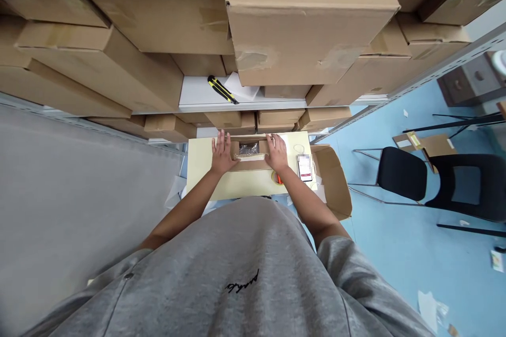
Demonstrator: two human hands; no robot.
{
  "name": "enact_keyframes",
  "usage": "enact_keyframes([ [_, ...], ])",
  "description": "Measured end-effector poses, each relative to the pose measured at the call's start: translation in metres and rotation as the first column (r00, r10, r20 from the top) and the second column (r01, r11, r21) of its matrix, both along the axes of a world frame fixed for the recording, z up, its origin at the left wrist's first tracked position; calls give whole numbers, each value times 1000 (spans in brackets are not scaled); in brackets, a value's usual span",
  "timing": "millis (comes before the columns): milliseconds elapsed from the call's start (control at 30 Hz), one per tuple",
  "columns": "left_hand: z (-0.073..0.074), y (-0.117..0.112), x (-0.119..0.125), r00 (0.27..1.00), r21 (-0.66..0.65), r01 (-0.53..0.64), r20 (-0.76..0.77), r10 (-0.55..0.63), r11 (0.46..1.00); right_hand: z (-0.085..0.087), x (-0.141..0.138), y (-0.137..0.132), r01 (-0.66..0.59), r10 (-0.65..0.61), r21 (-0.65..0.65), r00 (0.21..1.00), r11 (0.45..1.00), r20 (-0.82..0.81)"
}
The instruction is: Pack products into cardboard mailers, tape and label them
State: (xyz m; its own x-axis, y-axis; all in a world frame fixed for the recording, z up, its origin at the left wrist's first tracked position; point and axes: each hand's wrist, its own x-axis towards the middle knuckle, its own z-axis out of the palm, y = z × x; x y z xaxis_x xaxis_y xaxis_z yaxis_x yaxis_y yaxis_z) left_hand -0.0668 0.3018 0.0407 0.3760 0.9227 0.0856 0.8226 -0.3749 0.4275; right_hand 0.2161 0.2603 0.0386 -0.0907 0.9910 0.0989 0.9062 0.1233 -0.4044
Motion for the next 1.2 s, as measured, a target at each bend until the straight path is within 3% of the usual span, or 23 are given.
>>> enact_keyframes([
  [100,5,5,-1,995,-31,95,-10,-95,995,-4,2,-7,-41,40,-68,999,997,-14],
  [233,-6,-6,-2,979,-139,205,32,-203,969,-14,2,-26,-96,88,-184,995,978,-54],
  [467,-28,-38,9,991,-205,136,40,-131,969,-27,-6,-49,-75,48,-264,993,962,-108],
  [567,-29,-41,17,995,-197,102,25,-99,975,-35,0,-57,74,-114,-220,978,973,-176],
  [633,-29,-41,19,995,-186,104,17,-103,977,-45,8,-64,287,-332,-235,925,929,-184],
  [733,-30,-41,20,992,-173,127,25,-124,977,-64,21,-77,468,-546,-417,834,779,-82],
  [833,-30,-43,19,992,-174,126,21,-124,977,-82,28,-85,443,-539,-584,842,681,10],
  [967,-28,-43,19,993,-183,119,31,-115,976,-99,28,-83,481,-552,-638,827,601,103],
  [1067,-26,-42,19,992,-200,123,49,-116,972,-107,30,-76,498,-554,-650,821,574,140],
  [1200,-26,-40,19,993,-194,117,25,-114,974,-113,41,-70,455,-527,-671,843,586,111],
])
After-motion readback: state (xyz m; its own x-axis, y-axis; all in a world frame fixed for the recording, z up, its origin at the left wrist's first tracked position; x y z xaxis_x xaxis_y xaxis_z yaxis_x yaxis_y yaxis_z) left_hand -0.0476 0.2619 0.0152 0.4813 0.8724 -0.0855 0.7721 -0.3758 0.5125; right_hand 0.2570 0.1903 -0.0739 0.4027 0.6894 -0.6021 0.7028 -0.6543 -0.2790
